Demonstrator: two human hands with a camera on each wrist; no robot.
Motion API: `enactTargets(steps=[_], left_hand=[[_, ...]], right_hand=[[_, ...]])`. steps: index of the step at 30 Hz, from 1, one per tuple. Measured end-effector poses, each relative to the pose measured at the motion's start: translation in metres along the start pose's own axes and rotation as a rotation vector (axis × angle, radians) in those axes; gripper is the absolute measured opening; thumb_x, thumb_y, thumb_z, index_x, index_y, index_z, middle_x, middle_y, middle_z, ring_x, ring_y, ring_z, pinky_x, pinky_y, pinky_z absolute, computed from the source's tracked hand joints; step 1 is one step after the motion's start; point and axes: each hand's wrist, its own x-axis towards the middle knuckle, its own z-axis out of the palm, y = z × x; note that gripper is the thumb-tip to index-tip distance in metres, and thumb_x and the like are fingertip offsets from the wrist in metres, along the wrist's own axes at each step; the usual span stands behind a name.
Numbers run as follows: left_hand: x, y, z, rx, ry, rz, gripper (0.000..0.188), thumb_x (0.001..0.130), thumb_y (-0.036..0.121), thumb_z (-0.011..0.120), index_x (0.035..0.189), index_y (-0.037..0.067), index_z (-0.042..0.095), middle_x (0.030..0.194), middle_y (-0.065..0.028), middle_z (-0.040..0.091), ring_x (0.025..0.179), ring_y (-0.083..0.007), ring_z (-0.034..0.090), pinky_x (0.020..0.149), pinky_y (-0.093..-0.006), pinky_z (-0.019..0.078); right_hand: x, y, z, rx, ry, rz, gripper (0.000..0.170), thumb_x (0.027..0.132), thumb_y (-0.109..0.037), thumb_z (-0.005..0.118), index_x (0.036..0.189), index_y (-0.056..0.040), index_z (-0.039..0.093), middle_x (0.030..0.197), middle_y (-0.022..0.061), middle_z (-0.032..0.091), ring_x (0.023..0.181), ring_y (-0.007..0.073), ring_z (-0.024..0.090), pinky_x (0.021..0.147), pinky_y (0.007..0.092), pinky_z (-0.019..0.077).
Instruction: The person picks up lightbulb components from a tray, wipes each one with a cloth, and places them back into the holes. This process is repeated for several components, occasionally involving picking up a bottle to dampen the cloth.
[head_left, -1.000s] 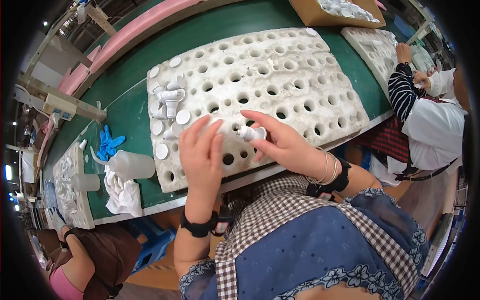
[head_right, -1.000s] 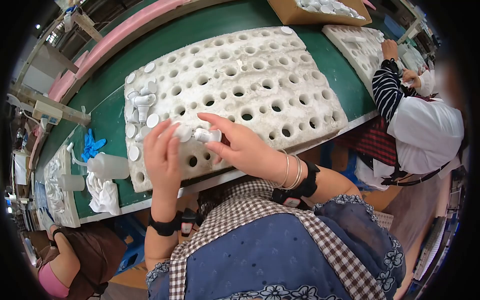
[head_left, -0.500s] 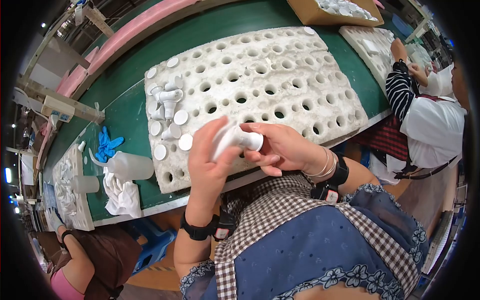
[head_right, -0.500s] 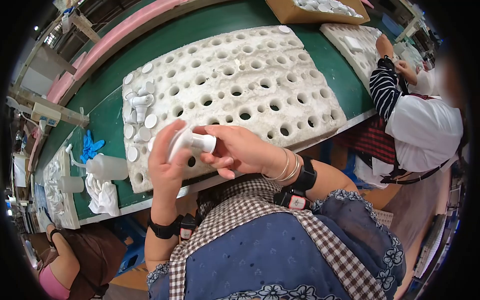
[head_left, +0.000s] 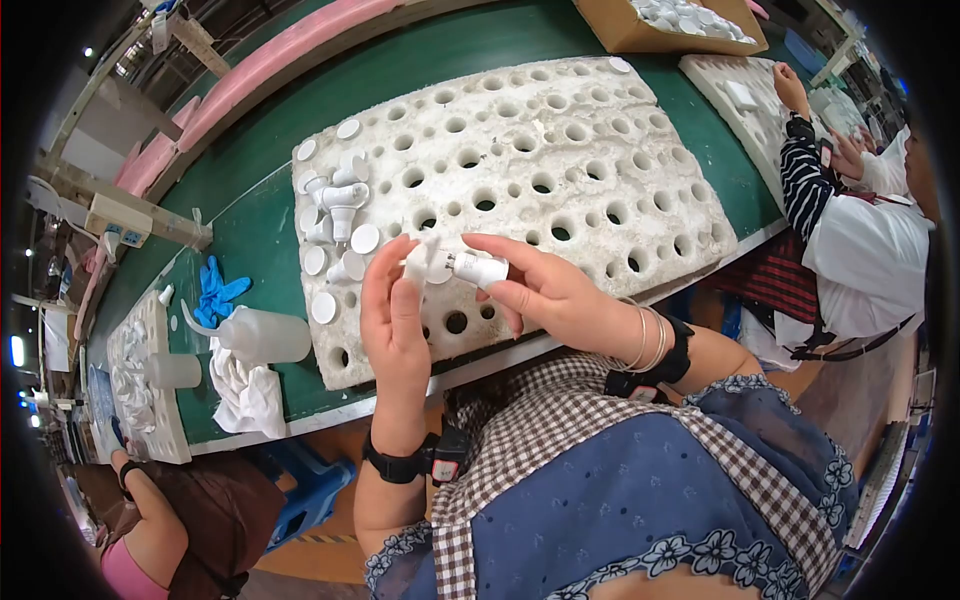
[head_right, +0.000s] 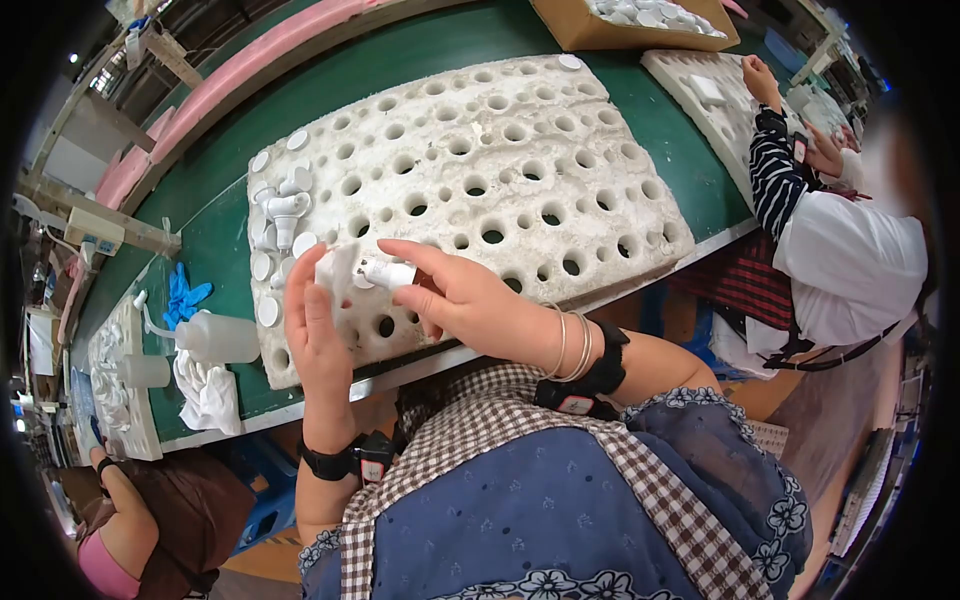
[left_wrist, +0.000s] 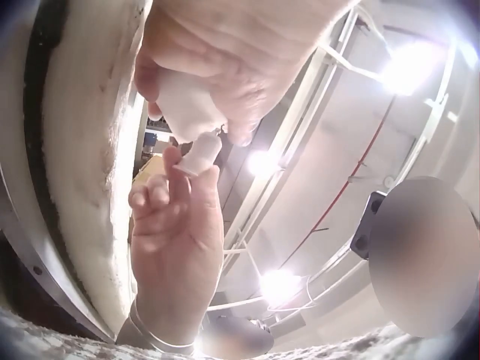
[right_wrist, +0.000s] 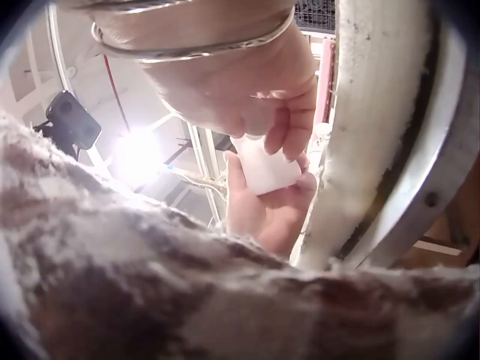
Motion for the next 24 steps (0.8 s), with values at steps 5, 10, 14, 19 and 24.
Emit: enactTargets(steps=[5, 10, 14, 19, 24], left_hand=[[0.001, 0.009, -0.002, 0.824, -0.181, 0.654, 0.028, 0.085, 0.020, 0.068, 0.111, 0.013, 0.071, 0.125, -0.0120, 0.059, 0.103, -0.0325, 0.053, 0.093, -0.0406, 0.0426], [0.010, -0.010, -0.013, 0.807, -0.057, 0.536, 0.030, 0.083, 0.018, 0.069, 0.113, 0.013, 0.070, 0.122, -0.0113, 0.060, 0.105, -0.0314, 0.052, 0.091, -0.0414, 0.0430], [-0.002, 0.006, 0.001, 0.800, -0.104, 0.662, 0.029, 0.083, 0.018, 0.069, 0.112, 0.013, 0.071, 0.120, -0.0092, 0.062, 0.106, -0.0321, 0.052, 0.091, -0.0414, 0.0426], [0.015, -0.021, -0.018, 0.910, -0.048, 0.574, 0.024, 0.083, 0.016, 0.069, 0.107, 0.015, 0.072, 0.117, -0.0084, 0.064, 0.105, -0.0310, 0.052, 0.091, -0.0403, 0.0431], [0.013, -0.019, -0.021, 0.960, -0.088, 0.480, 0.027, 0.083, 0.016, 0.070, 0.110, 0.015, 0.071, 0.122, -0.0122, 0.059, 0.110, -0.0326, 0.051, 0.094, -0.0419, 0.0423]], right_hand=[[0.001, 0.004, 0.006, 0.543, -0.027, 0.285, 0.043, 0.101, -0.023, 0.046, 0.138, -0.0011, 0.042, 0.086, 0.0062, 0.055, 0.056, 0.0105, 0.049, 0.052, 0.0258, 0.0477], [0.005, 0.004, 0.004, 0.926, -0.086, 0.390, 0.039, 0.103, -0.033, 0.036, 0.126, -0.0040, 0.047, 0.084, 0.0086, 0.055, 0.047, 0.0071, 0.037, 0.041, 0.0243, 0.0410], [0.008, 0.004, 0.003, 1.044, -0.147, 0.552, 0.040, 0.103, -0.035, 0.032, 0.124, -0.0068, 0.050, 0.079, 0.0046, 0.051, 0.044, 0.0044, 0.031, 0.036, 0.0215, 0.0353], [0.009, 0.010, 0.002, 1.097, -0.207, 0.539, 0.041, 0.103, -0.034, 0.031, 0.130, -0.0078, 0.048, 0.076, 0.0020, 0.047, 0.044, 0.0037, 0.031, 0.036, 0.0211, 0.0346], [0.007, 0.004, 0.000, 0.984, -0.173, 0.423, 0.047, 0.103, -0.035, 0.032, 0.140, -0.0073, 0.041, 0.079, 0.0037, 0.048, 0.048, 0.0049, 0.033, 0.040, 0.0207, 0.0354]])
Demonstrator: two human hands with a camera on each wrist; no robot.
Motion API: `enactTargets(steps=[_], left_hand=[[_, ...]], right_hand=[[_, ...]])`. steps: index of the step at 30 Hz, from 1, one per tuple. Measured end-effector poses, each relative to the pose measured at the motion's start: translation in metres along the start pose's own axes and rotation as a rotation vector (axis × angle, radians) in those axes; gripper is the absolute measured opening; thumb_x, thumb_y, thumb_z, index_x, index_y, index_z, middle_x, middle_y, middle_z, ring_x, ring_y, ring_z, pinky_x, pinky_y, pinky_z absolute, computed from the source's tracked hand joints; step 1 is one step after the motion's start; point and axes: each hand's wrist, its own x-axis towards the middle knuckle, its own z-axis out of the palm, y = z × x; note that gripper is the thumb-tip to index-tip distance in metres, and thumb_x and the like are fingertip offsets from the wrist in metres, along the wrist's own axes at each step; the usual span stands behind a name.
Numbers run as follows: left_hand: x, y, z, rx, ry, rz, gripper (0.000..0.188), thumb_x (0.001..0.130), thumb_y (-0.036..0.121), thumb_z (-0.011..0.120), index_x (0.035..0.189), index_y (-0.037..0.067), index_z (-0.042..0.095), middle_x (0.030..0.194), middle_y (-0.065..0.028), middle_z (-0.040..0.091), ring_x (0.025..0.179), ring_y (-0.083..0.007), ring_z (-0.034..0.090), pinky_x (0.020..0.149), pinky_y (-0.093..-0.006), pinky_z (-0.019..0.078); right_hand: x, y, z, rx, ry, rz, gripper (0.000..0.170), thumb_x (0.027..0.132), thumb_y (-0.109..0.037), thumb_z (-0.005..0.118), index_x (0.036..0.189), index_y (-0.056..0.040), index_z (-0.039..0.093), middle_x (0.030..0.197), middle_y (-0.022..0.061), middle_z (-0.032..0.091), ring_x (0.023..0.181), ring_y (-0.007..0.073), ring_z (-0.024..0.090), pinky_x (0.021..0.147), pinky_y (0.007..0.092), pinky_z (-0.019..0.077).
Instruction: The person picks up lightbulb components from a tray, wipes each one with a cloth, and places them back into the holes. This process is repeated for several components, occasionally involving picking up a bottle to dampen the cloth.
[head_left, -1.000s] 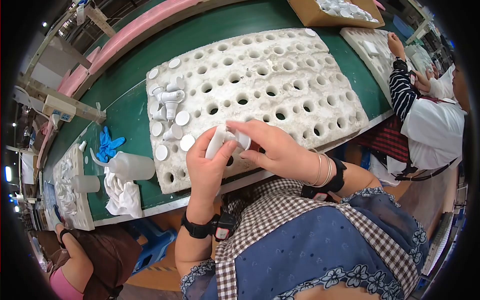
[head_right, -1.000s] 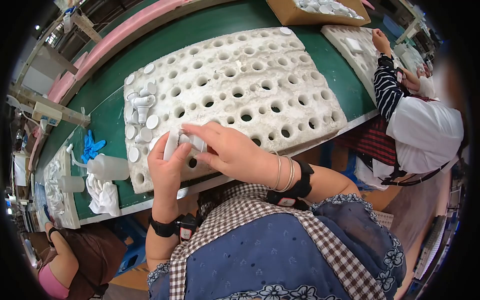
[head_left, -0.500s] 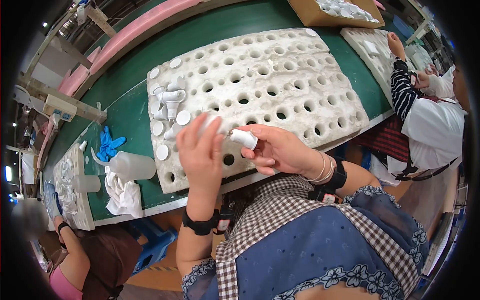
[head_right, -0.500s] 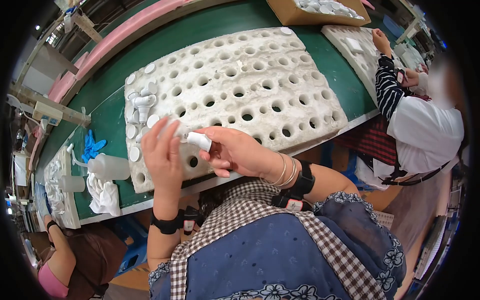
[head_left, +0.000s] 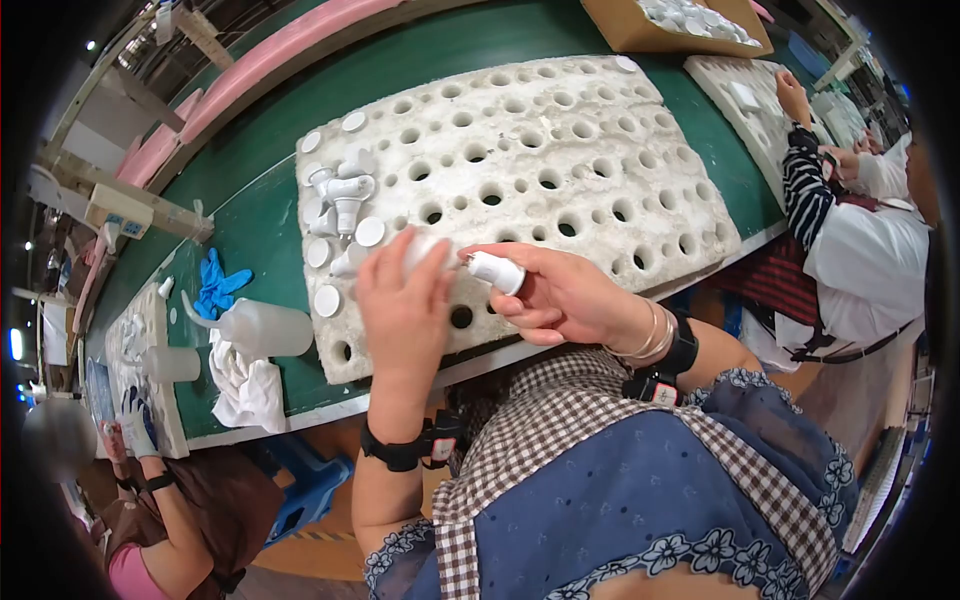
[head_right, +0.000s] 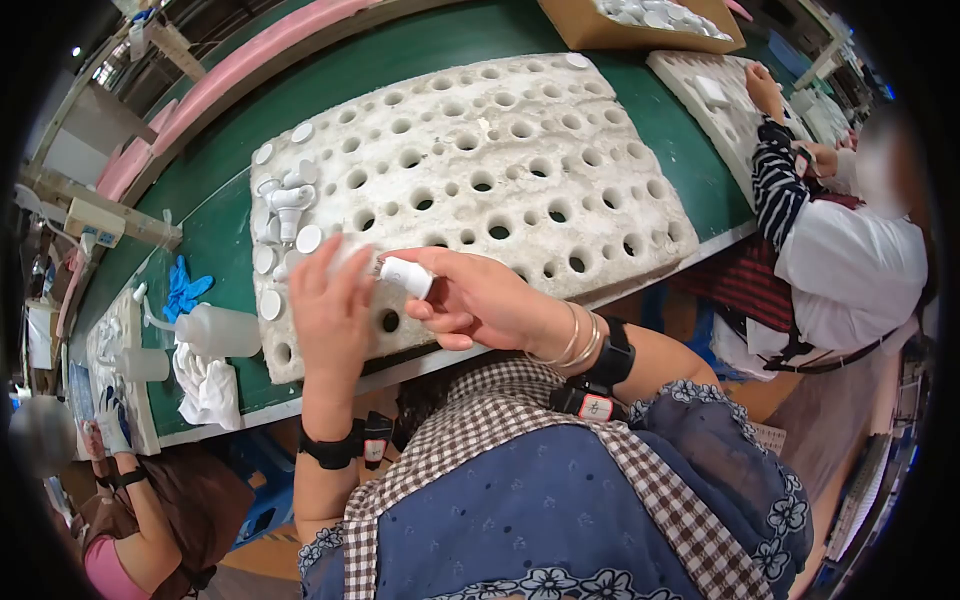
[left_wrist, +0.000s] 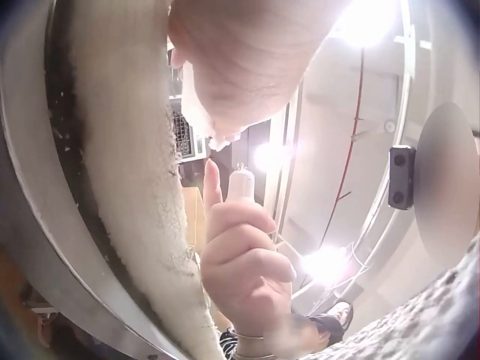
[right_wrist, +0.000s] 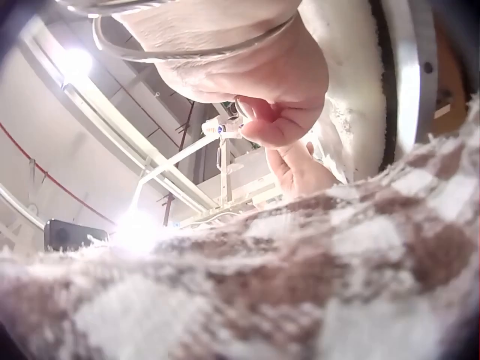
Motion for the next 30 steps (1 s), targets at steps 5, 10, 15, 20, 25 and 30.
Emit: enactTargets(steps=[5, 10, 15, 20, 25, 30], left_hand=[[-0.004, 0.006, -0.006, -0.030, -0.124, 0.014, 0.036, 0.079, 0.016, 0.073, 0.114, 0.014, 0.067, 0.131, -0.0146, 0.053, 0.122, -0.0343, 0.047, 0.099, -0.0454, 0.0383], [-0.025, -0.026, -0.039, -0.061, 0.287, -0.032, 0.018, 0.080, 0.007, 0.069, 0.098, 0.003, 0.069, 0.099, -0.0122, 0.068, 0.095, -0.0312, 0.062, 0.086, -0.0407, 0.0475], [-0.082, -0.110, -0.106, 0.527, 0.551, -0.340, 0.023, 0.087, 0.009, 0.067, 0.107, -0.003, 0.065, 0.110, -0.0165, 0.065, 0.100, -0.0327, 0.060, 0.087, -0.0427, 0.0464], [-0.128, -0.166, -0.123, 0.584, 0.236, -0.711, 0.041, 0.086, 0.027, 0.067, 0.114, -0.003, 0.063, 0.112, -0.0196, 0.064, 0.107, -0.0391, 0.058, 0.092, -0.0459, 0.0436], [-0.119, -0.124, -0.143, 0.016, 0.824, -0.839, 0.029, 0.091, 0.013, 0.060, 0.110, -0.008, 0.062, 0.103, -0.0164, 0.067, 0.084, -0.0205, 0.063, 0.076, -0.0328, 0.0512], [-0.128, -0.030, -0.106, -0.094, 0.531, -0.509, 0.047, 0.094, 0.015, 0.056, 0.133, -0.008, 0.046, 0.129, -0.0195, 0.054, 0.116, -0.0283, 0.056, 0.093, -0.0356, 0.0496]], right_hand=[[-0.005, -0.003, 0.013, -0.343, 0.095, -0.146, 0.047, 0.101, -0.023, 0.036, 0.146, -0.0080, 0.037, 0.086, 0.0060, 0.053, 0.055, 0.0058, 0.039, 0.048, 0.0223, 0.0412], [0.000, -0.009, 0.022, -0.494, 0.099, -0.120, 0.049, 0.098, -0.016, 0.040, 0.147, -0.0090, 0.035, 0.089, 0.0047, 0.054, 0.058, 0.0055, 0.042, 0.053, 0.0212, 0.0438], [0.004, -0.008, 0.029, -0.589, 0.085, -0.097, 0.050, 0.098, -0.014, 0.042, 0.147, -0.0084, 0.035, 0.091, 0.0044, 0.055, 0.058, 0.0052, 0.044, 0.055, 0.0203, 0.0439], [0.021, -0.002, 0.051, -0.799, -0.114, -0.028, 0.052, 0.100, -0.015, 0.044, 0.149, -0.0080, 0.030, 0.092, 0.0052, 0.057, 0.060, 0.0054, 0.047, 0.055, 0.0208, 0.0434], [0.043, 0.000, 0.077, -0.872, -0.190, 0.016, 0.055, 0.100, -0.013, 0.044, 0.151, -0.0085, 0.024, 0.090, 0.0051, 0.056, 0.062, 0.0053, 0.047, 0.056, 0.0216, 0.0438], [0.070, 0.033, 0.094, -0.845, -0.302, 0.083, 0.060, 0.102, -0.018, 0.042, 0.154, -0.0091, 0.013, 0.084, 0.0031, 0.054, 0.061, 0.0063, 0.045, 0.054, 0.0224, 0.0429]])
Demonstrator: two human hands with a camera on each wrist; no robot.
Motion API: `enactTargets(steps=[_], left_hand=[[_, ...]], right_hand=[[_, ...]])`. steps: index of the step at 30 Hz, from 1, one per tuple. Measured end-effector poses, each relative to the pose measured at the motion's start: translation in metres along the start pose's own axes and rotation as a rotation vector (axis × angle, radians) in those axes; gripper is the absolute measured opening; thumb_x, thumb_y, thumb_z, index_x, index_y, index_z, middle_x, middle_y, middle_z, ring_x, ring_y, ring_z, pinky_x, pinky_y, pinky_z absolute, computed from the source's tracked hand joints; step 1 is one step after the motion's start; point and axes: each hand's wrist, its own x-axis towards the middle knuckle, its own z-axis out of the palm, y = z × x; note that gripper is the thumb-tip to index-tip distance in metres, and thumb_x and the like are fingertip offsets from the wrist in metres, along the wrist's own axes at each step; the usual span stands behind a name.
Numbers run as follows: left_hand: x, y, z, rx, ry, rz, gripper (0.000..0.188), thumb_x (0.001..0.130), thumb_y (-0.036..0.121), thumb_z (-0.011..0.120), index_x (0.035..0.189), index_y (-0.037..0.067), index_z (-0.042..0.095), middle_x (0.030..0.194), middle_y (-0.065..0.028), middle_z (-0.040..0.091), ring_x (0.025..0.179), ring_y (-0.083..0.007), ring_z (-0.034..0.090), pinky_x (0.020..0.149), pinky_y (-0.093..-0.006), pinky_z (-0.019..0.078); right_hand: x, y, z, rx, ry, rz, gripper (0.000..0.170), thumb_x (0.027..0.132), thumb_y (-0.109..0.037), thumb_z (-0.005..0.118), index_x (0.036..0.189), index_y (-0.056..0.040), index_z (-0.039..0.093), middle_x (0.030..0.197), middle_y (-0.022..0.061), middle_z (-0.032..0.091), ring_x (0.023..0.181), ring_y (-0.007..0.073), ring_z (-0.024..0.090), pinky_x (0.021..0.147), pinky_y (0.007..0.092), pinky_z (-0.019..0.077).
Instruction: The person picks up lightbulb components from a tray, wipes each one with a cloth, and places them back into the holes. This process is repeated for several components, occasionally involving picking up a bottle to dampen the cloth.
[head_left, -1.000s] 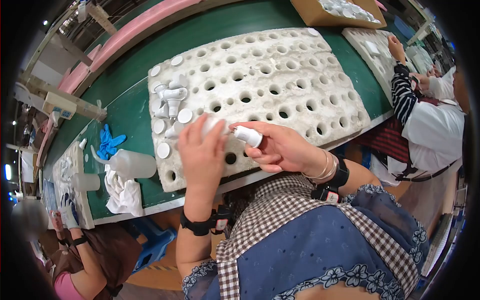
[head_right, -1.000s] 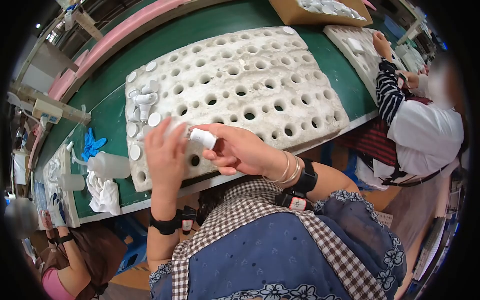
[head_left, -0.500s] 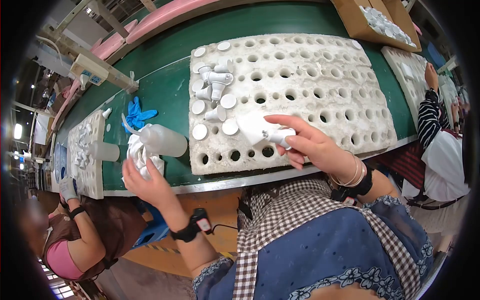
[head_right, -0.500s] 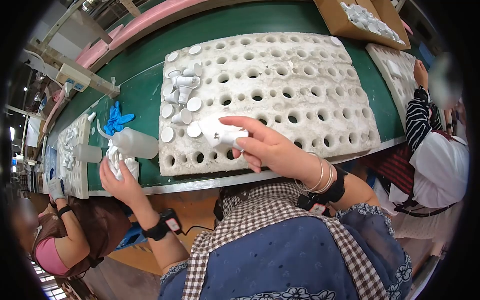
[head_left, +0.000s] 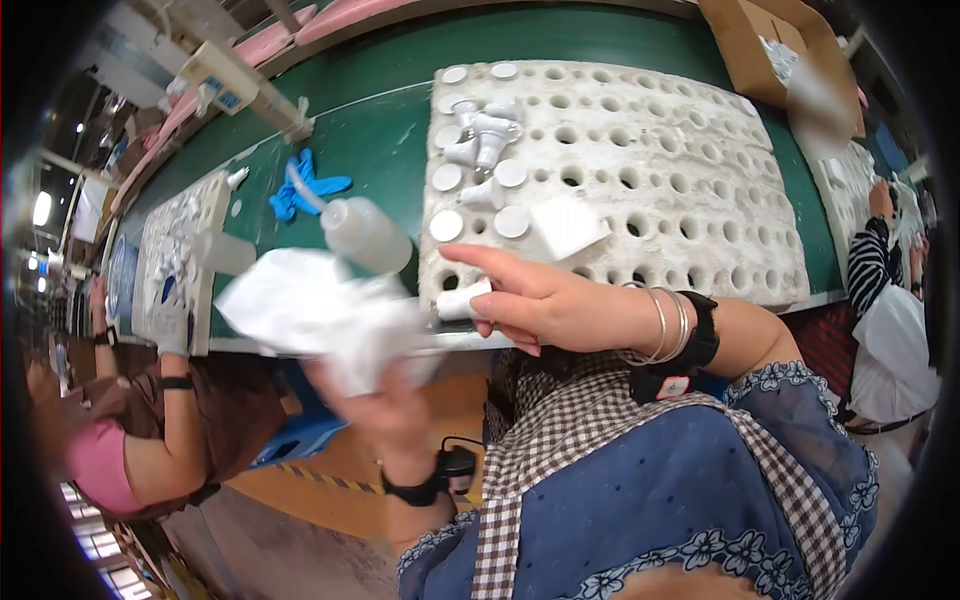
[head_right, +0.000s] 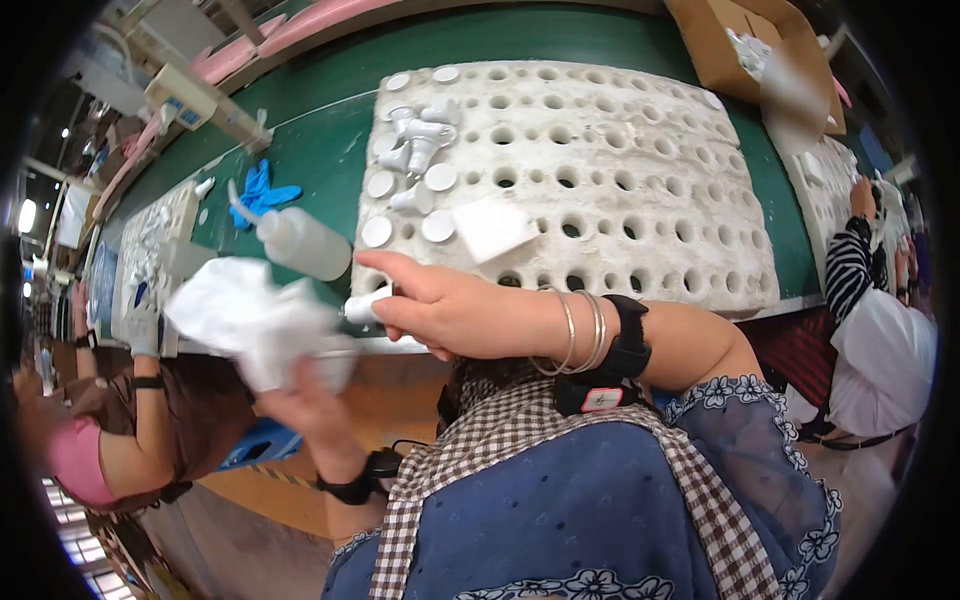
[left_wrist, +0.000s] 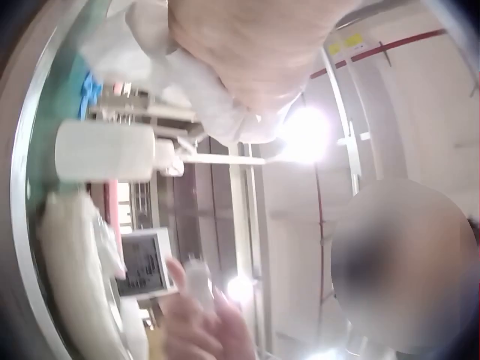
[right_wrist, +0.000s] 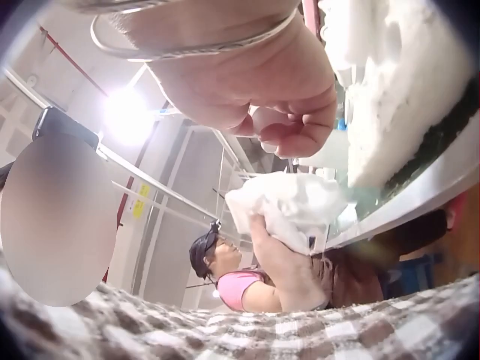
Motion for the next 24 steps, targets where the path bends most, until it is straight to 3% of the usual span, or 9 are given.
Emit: enactTargets(steps=[2, 5, 9, 10, 14, 16, 18, 19, 24], left_hand=[[-0.003, 0.014, 0.018, 0.154, -0.291, 0.389, 0.058, 0.092, 0.033, 0.062, 0.130, -0.008, 0.046, 0.131, -0.0251, 0.050, 0.125, -0.0356, 0.048, 0.095, -0.0390, 0.0454], [-0.001, 0.013, 0.017, -0.099, -0.374, 0.187, 0.041, 0.097, 0.030, 0.054, 0.113, -0.007, 0.057, 0.111, -0.0224, 0.061, 0.095, -0.0285, 0.061, 0.084, -0.0350, 0.0474], [0.006, 0.021, 0.024, -0.352, -0.014, -0.153, 0.041, 0.103, 0.028, 0.042, 0.118, -0.007, 0.056, 0.114, -0.0150, 0.062, 0.101, -0.0211, 0.060, 0.088, -0.0351, 0.0477], [0.014, 0.017, 0.020, -0.318, 0.164, -0.179, 0.043, 0.104, 0.028, 0.039, 0.121, -0.008, 0.054, 0.116, -0.0168, 0.061, 0.103, -0.0229, 0.059, 0.090, -0.0367, 0.0470], [0.069, -0.004, -0.012, 0.111, 0.593, -0.143, 0.052, 0.104, 0.033, 0.039, 0.131, -0.011, 0.048, 0.129, -0.0250, 0.054, 0.112, -0.0319, 0.055, 0.099, -0.0438, 0.0419], [0.096, -0.026, -0.029, 0.076, 0.451, -0.327, 0.058, 0.102, 0.038, 0.043, 0.130, -0.012, 0.047, 0.127, -0.0279, 0.054, 0.112, -0.0338, 0.054, 0.099, -0.0409, 0.0409], [0.131, -0.105, -0.064, 0.330, -0.131, -0.353, 0.058, 0.100, 0.038, 0.049, 0.135, -0.008, 0.045, 0.131, -0.0255, 0.052, 0.116, -0.0332, 0.053, 0.101, -0.0373, 0.0391], [0.135, -0.087, -0.051, 0.492, -0.225, -0.301, 0.054, 0.099, 0.031, 0.053, 0.139, -0.005, 0.043, 0.134, -0.0236, 0.052, 0.119, -0.0307, 0.052, 0.102, -0.0361, 0.0390], [0.114, -0.078, -0.055, 0.475, 0.177, 0.205, 0.028, 0.098, 0.009, 0.053, 0.120, -0.006, 0.060, 0.118, -0.0175, 0.063, 0.104, -0.0258, 0.062, 0.087, -0.0308, 0.0492]], right_hand=[[0.008, 0.002, 0.013, 0.030, -0.072, 0.056, 0.042, 0.100, -0.023, 0.039, 0.137, -0.0038, 0.037, 0.080, 0.0037, 0.055, 0.055, 0.0093, 0.048, 0.049, 0.0252, 0.0436], [0.013, 0.007, 0.018, 0.109, -0.180, 0.170, 0.032, 0.100, -0.024, 0.038, 0.126, -0.0055, 0.045, 0.078, 0.0027, 0.052, 0.055, 0.0086, 0.047, 0.047, 0.0253, 0.0415], [0.010, -0.004, 0.032, 0.295, -0.149, 0.188, 0.037, 0.099, -0.026, 0.037, 0.131, -0.0077, 0.044, 0.080, 0.0030, 0.049, 0.056, 0.0077, 0.041, 0.047, 0.0247, 0.0396], [0.004, -0.010, 0.031, 0.339, -0.093, 0.183, 0.046, 0.103, -0.023, 0.036, 0.146, -0.0076, 0.032, 0.085, 0.0022, 0.049, 0.060, 0.0067, 0.038, 0.051, 0.0218, 0.0374], [-0.035, -0.013, -0.025, 0.292, -0.099, 0.025, 0.055, 0.097, -0.025, 0.042, 0.146, -0.0027, 0.031, 0.084, 0.0046, 0.051, 0.055, 0.0095, 0.040, 0.050, 0.0254, 0.0416], [-0.067, -0.025, -0.060, 0.210, 0.127, 0.018, 0.052, 0.098, -0.023, 0.043, 0.146, -0.0041, 0.034, 0.084, 0.0045, 0.053, 0.055, 0.0086, 0.042, 0.050, 0.0241, 0.0414], [-0.085, -0.021, -0.105, 0.102, 0.398, -0.067, 0.047, 0.097, -0.022, 0.045, 0.141, -0.0024, 0.043, 0.085, 0.0048, 0.057, 0.053, 0.0076, 0.046, 0.050, 0.0234, 0.0436], [-0.101, -0.035, -0.121, 0.053, 0.573, -0.059, 0.046, 0.097, -0.022, 0.045, 0.138, -0.0008, 0.044, 0.085, 0.0048, 0.057, 0.053, 0.0070, 0.048, 0.050, 0.0235, 0.0453], [-0.178, -0.064, -0.290, -0.077, 1.139, -0.312, 0.034, 0.098, -0.029, 0.049, 0.117, -0.0022, 0.054, 0.091, 0.0095, 0.061, 0.058, 0.0133, 0.056, 0.053, 0.0308, 0.0516]])
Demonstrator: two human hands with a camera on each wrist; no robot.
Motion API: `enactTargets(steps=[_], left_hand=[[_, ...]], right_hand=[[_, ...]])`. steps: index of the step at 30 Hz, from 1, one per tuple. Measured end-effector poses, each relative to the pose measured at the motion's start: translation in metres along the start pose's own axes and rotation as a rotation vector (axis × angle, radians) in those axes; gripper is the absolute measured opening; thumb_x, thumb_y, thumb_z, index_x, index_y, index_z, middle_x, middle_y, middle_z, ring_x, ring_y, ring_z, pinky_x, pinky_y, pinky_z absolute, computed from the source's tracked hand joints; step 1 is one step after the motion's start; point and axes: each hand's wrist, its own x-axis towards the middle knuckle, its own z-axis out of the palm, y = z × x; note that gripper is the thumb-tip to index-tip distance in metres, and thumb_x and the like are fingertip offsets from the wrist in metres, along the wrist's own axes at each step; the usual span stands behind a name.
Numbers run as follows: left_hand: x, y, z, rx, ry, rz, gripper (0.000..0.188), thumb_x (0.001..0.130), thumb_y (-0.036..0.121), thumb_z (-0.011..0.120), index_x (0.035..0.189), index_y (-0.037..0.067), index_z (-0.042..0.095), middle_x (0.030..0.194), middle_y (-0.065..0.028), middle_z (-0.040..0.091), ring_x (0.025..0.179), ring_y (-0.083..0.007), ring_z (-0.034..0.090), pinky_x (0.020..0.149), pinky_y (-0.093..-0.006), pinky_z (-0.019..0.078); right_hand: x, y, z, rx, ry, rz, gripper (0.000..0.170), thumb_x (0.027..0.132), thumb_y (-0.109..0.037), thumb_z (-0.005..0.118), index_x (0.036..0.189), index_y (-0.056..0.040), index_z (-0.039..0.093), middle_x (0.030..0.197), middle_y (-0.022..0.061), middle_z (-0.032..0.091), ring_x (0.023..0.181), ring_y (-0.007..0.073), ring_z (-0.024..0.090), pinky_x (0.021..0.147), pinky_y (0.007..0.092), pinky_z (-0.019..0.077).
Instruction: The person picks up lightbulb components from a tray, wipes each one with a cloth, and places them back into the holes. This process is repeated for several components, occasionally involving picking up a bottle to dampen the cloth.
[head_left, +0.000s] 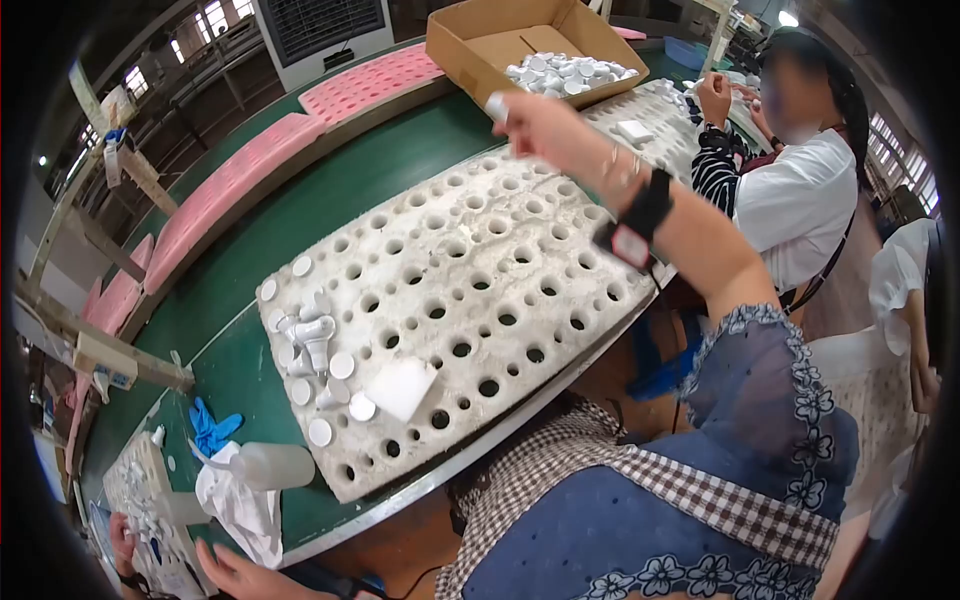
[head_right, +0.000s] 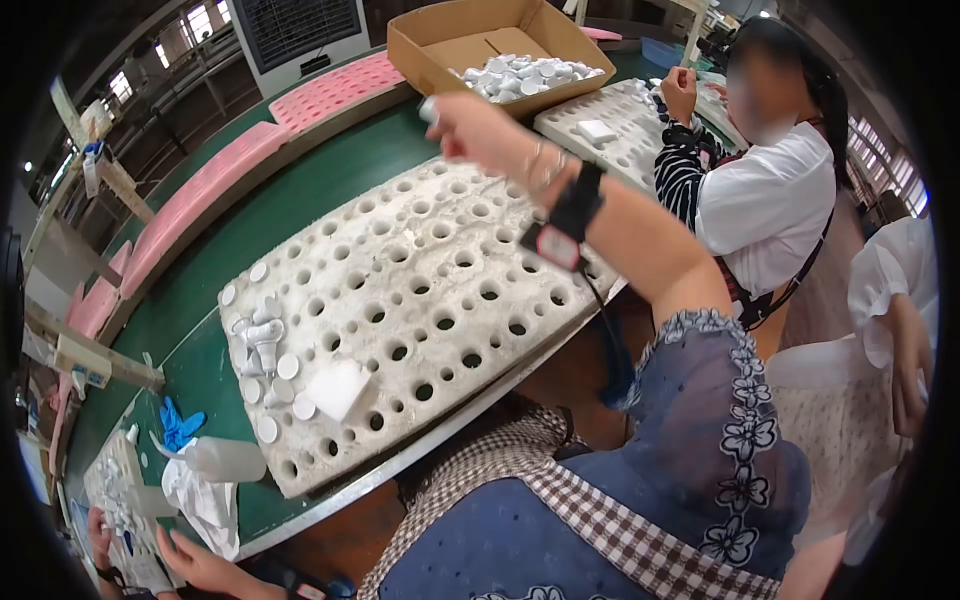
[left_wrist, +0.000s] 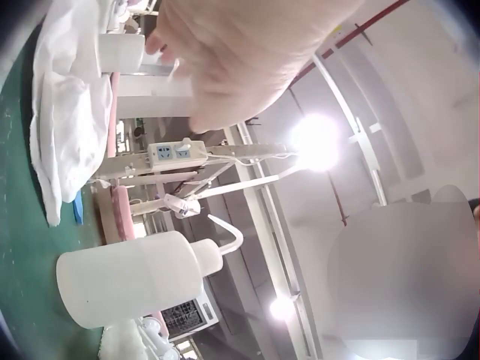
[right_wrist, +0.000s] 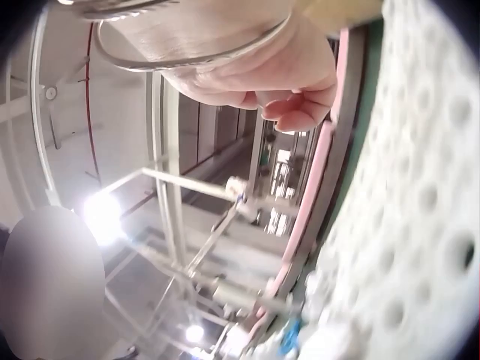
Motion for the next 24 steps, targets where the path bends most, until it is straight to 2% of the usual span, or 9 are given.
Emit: enactTargets(steps=[1, 4, 6, 8, 10, 12, 13, 15, 24], left_hand=[[0.000, 0.080, -0.020, -0.047, 0.110, -0.011, 0.024, 0.091, 0.018, 0.063, 0.104, -0.002, 0.068, 0.106, -0.0196, 0.066, 0.097, -0.0359, 0.060, 0.089, -0.0440, 0.0459], [-0.014, 0.105, -0.032, 0.002, 0.145, -0.017, 0.018, 0.095, 0.009, 0.057, 0.097, -0.004, 0.069, 0.095, -0.0166, 0.069, 0.085, -0.0300, 0.064, 0.080, -0.0365, 0.0500], [-0.023, 0.126, -0.035, -0.017, 0.121, -0.025, 0.018, 0.095, 0.008, 0.057, 0.098, -0.005, 0.069, 0.093, -0.0167, 0.069, 0.083, -0.0291, 0.064, 0.077, -0.0359, 0.0508], [-0.042, 0.144, -0.031, -0.195, 0.037, -0.168, 0.018, 0.095, 0.007, 0.057, 0.098, -0.007, 0.068, 0.089, -0.0173, 0.068, 0.076, -0.0270, 0.064, 0.071, -0.0347, 0.0523], [-0.051, 0.168, -0.022, -0.364, -0.178, -0.097, 0.018, 0.095, 0.007, 0.058, 0.099, -0.009, 0.066, 0.088, -0.0175, 0.068, 0.075, -0.0251, 0.065, 0.069, -0.0336, 0.0531], [-0.075, 0.155, 0.001, -0.571, -0.538, -0.237, 0.019, 0.095, 0.002, 0.055, 0.109, -0.007, 0.063, 0.104, -0.0146, 0.067, 0.093, -0.0256, 0.064, 0.082, -0.0338, 0.0508], [-0.070, 0.176, 0.016, -0.583, -0.530, 0.140, 0.015, 0.087, -0.005, 0.059, 0.102, -0.006, 0.063, 0.093, -0.0136, 0.068, 0.083, -0.0279, 0.064, 0.076, -0.0353, 0.0513], [-0.056, 0.204, 0.040, -0.656, -0.747, 0.379, 0.028, 0.073, -0.001, 0.071, 0.101, 0.001, 0.067, 0.110, -0.0167, 0.062, 0.096, -0.0313, 0.060, 0.082, -0.0394, 0.0484], [-0.053, 0.253, 0.078, -0.536, -0.825, 0.485, 0.040, 0.072, 0.006, 0.074, 0.111, 0.007, 0.065, 0.128, -0.0194, 0.052, 0.120, -0.0386, 0.048, 0.100, -0.0463, 0.0408]], right_hand=[[0.027, -0.008, -0.027, 0.007, 0.048, -0.057, 0.034, 0.097, -0.030, 0.048, 0.116, -0.0017, 0.054, 0.094, 0.0123, 0.061, 0.060, 0.0180, 0.060, 0.052, 0.0344, 0.0531], [0.080, -0.038, -0.074, -0.012, 0.137, -0.170, 0.033, 0.099, -0.027, 0.046, 0.125, -0.0061, 0.048, 0.112, 0.0135, 0.057, 0.085, 0.0218, 0.065, 0.068, 0.0380, 0.0571], [0.106, -0.026, -0.098, 0.070, -0.041, -0.153, 0.035, 0.099, -0.021, 0.048, 0.132, -0.0095, 0.041, 0.127, 0.0109, 0.051, 0.109, 0.0208, 0.060, 0.085, 0.0394, 0.0555], [0.094, -0.006, -0.078, 0.173, -0.310, -0.225, 0.033, 0.096, -0.018, 0.055, 0.126, -0.0063, 0.047, 0.114, 0.0112, 0.060, 0.099, 0.0273, 0.065, 0.079, 0.0332, 0.0561], [0.049, -0.001, -0.004, -0.092, -0.039, 0.004, 0.031, 0.096, -0.022, 0.056, 0.120, -0.0034, 0.058, 0.102, 0.0112, 0.066, 0.085, 0.0205, 0.068, 0.072, 0.0321, 0.0570], [0.005, 0.005, 0.047, -0.190, -0.201, 0.054, 0.032, 0.095, -0.022, 0.056, 0.119, -0.0015, 0.061, 0.100, 0.0088, 0.068, 0.076, 0.0137, 0.066, 0.070, 0.0274, 0.0554], [-0.013, 0.013, 0.068, -0.257, -0.284, 0.052, 0.031, 0.095, -0.020, 0.056, 0.118, 0.0002, 0.061, 0.098, 0.0072, 0.069, 0.073, 0.0111, 0.064, 0.068, 0.0255, 0.0542], [-0.037, 0.028, 0.103, -0.334, -0.451, 0.110, 0.029, 0.094, -0.019, 0.056, 0.115, -0.0006, 0.064, 0.092, 0.0029, 0.068, 0.071, 0.0095, 0.062, 0.067, 0.0240, 0.0519], [-0.067, 0.032, 0.158, -0.507, -0.614, 0.085, 0.029, 0.092, -0.019, 0.059, 0.116, -0.0040, 0.065, 0.092, 0.0044, 0.068, 0.072, 0.0100, 0.063, 0.068, 0.0258, 0.0516]])
